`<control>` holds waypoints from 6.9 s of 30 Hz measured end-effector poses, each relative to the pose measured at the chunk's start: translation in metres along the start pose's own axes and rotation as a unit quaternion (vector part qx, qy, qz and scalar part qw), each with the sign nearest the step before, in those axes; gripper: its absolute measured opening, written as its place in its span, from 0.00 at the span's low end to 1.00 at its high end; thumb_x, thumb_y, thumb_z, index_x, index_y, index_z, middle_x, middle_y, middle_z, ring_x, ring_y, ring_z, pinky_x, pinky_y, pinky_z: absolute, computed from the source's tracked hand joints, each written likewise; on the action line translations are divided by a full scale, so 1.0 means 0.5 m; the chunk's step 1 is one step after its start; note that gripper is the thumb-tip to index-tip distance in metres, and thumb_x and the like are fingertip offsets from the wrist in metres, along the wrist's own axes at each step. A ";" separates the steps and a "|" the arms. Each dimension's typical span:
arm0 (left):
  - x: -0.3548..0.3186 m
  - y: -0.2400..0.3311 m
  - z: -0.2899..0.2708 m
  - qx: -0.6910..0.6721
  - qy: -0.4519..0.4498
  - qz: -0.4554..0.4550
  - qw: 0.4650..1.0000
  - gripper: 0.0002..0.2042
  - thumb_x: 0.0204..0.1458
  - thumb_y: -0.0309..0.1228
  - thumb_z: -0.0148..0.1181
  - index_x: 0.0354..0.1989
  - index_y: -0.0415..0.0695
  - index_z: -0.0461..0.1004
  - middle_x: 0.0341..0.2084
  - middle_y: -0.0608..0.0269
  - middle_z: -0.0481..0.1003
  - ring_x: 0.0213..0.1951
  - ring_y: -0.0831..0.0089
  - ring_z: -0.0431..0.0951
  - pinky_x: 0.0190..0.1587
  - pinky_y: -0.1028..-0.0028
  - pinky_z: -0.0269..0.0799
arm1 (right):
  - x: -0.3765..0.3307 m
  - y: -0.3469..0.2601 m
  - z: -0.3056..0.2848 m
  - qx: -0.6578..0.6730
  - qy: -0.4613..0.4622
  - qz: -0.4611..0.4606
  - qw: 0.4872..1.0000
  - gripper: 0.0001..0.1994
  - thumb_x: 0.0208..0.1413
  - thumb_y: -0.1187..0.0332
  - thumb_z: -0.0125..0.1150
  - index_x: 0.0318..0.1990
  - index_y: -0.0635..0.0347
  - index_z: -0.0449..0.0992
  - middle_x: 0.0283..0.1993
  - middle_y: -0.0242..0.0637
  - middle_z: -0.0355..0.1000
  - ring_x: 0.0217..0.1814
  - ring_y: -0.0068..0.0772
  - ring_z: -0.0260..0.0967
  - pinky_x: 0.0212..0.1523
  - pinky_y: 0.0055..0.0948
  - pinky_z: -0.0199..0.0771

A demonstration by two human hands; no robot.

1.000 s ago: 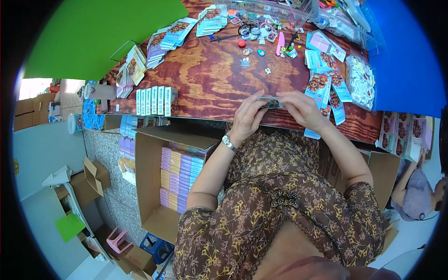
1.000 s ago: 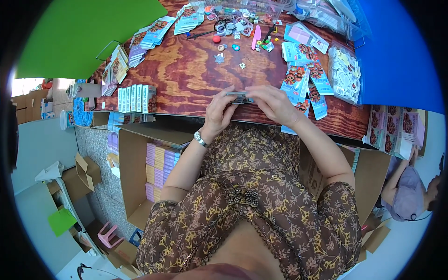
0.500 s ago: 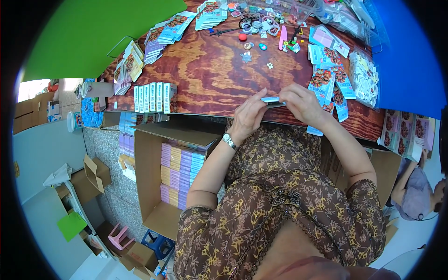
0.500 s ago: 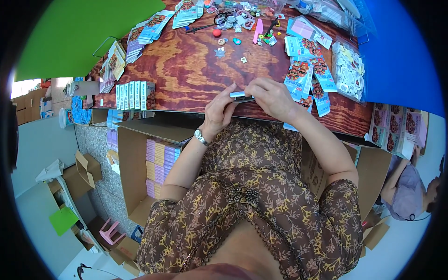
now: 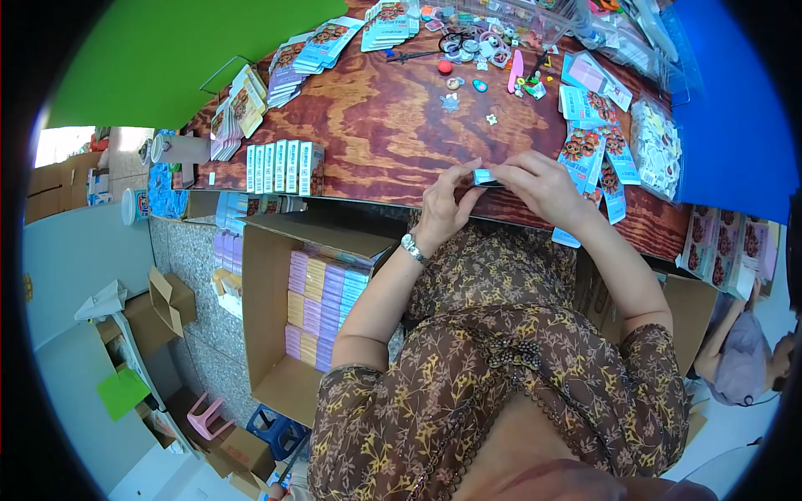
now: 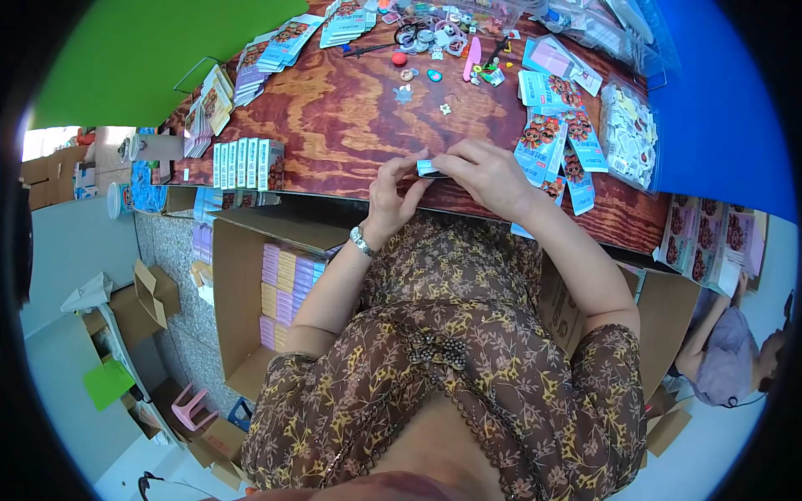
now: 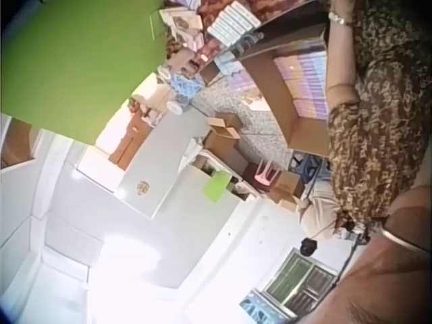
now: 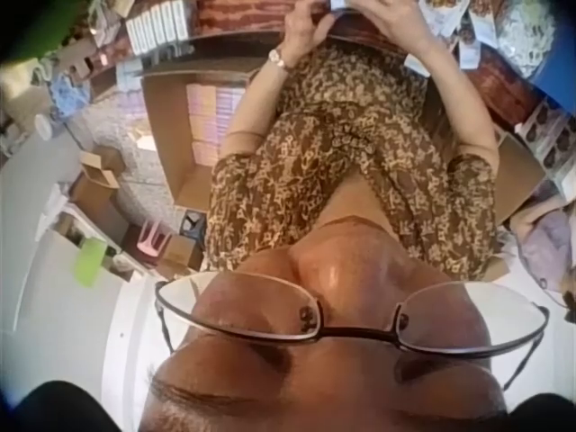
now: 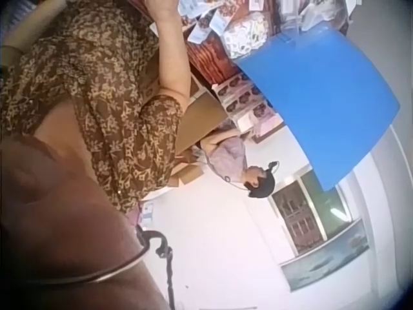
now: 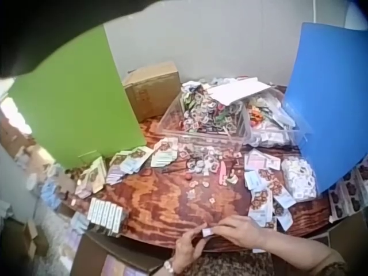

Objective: Packaging small toys and cards into individual plastic bags on a work table.

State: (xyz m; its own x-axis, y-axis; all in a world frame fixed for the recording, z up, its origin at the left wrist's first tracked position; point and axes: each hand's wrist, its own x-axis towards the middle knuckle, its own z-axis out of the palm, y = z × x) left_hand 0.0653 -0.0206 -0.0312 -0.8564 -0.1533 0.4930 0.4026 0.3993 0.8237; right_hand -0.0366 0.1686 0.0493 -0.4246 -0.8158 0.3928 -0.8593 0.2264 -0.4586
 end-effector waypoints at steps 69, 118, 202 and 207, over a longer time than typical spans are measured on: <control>0.094 0.022 -0.304 0.573 -0.041 0.042 0.817 0.24 0.54 0.33 0.65 0.61 0.46 0.71 0.57 0.48 0.70 0.57 0.49 0.68 0.56 0.53 0.66 | -0.109 0.148 -0.149 -0.128 -0.067 0.280 0.949 0.33 0.51 0.65 0.72 0.66 0.49 0.67 0.50 0.43 0.67 0.50 0.44 0.71 0.50 0.39 0.74; 0.110 0.032 0.072 0.313 0.039 -0.056 0.947 0.31 0.33 0.40 0.81 0.41 0.39 0.68 0.35 0.51 0.69 0.40 0.50 0.69 0.41 0.55 0.66 | 0.071 0.061 -0.136 0.001 0.040 -0.003 0.999 0.09 0.51 0.76 0.65 0.41 0.59 0.80 0.33 0.39 0.72 0.34 0.44 0.74 0.34 0.39 0.74; 0.081 0.052 0.116 0.189 -0.061 -0.085 0.976 0.34 0.38 0.38 0.81 0.49 0.38 0.66 0.40 0.52 0.74 0.42 0.60 0.76 0.44 0.63 0.73 | -0.286 0.473 -0.310 -0.219 0.093 0.591 0.771 0.18 0.55 0.54 0.68 0.48 0.52 0.80 0.49 0.46 0.77 0.54 0.48 0.74 0.52 0.48 0.75; 0.075 0.044 0.106 0.183 -0.062 -0.097 0.976 0.34 0.38 0.38 0.81 0.50 0.38 0.66 0.40 0.53 0.74 0.42 0.61 0.76 0.44 0.63 0.73 | -0.312 0.423 -0.350 -0.073 0.179 0.564 0.803 0.11 0.56 0.62 0.68 0.40 0.58 0.77 0.28 0.32 0.75 0.30 0.29 0.73 0.31 0.34 0.72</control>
State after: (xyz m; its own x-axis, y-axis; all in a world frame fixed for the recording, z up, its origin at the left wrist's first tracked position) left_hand 0.0248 0.0305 -0.0092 -0.9467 -0.1559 0.2817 0.1069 0.6732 0.7317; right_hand -0.2021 0.4371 0.0303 -0.9883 0.1520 0.0086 0.1170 0.7946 -0.5957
